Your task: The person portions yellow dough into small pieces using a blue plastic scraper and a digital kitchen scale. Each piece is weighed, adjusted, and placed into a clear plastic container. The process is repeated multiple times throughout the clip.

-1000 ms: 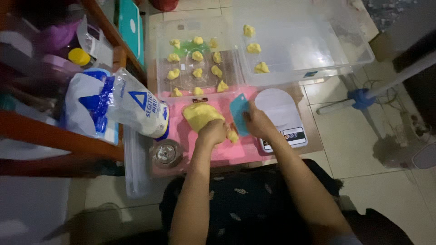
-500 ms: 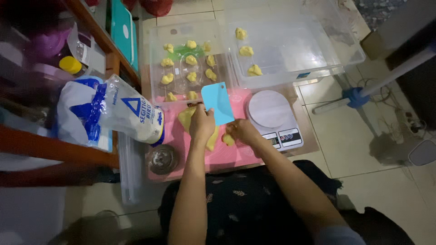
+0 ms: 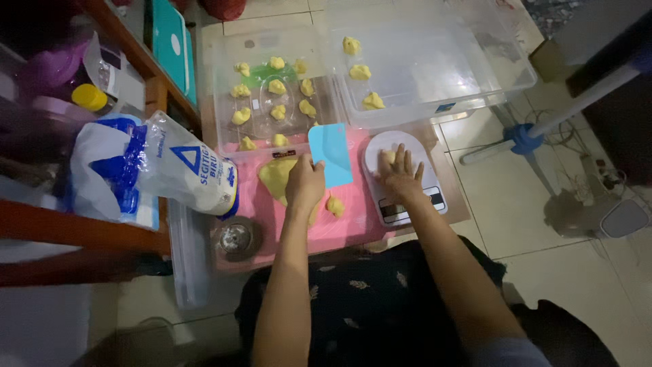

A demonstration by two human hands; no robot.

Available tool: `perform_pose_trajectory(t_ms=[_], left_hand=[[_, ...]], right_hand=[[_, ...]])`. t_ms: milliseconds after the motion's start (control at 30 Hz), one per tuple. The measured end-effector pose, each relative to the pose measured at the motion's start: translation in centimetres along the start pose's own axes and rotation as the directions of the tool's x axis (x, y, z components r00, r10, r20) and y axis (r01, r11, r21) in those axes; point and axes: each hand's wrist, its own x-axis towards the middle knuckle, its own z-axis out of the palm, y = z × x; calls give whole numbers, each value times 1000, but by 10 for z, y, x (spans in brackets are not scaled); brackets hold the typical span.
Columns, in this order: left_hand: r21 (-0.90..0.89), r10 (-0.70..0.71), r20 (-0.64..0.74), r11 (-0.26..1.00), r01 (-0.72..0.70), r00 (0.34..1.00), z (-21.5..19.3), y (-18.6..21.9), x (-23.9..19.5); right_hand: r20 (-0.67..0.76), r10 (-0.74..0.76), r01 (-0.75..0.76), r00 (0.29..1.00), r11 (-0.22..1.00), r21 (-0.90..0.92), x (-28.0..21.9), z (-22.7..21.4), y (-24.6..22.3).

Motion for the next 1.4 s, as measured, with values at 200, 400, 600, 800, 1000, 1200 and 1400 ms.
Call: perform_pose_trajectory(t_ms=[200, 400, 600, 800, 1000, 1200, 1400], left_hand=[[57, 7, 56, 998, -10, 998, 6, 2, 10], [85, 28, 66, 996, -34, 997, 7, -1, 9], [105, 89, 87, 990, -98, 992, 6, -22, 16], [94, 155, 138, 981, -169, 978, 9, -45, 30], [125, 167, 173, 974, -190, 971, -4, -31, 14], [140, 77, 178, 985, -103, 981, -3, -44, 24], [283, 64, 174, 952, -112, 983, -8, -35, 10]], right_hand=[[152, -7, -18, 988, 986, 163, -30, -111, -33], [218, -139, -97, 966, 587, 804, -69, -159, -75], [174, -315, 50, 933, 592, 804, -34, -97, -63], [154, -330, 72, 931, 581, 811, -15, -56, -51], [173, -338, 74, 925, 606, 792, -21, -80, -57], [193, -165, 44, 967, 857, 513, -2, -90, -27], [-89, -82, 83, 993, 997, 3, 69, -2, 56]])
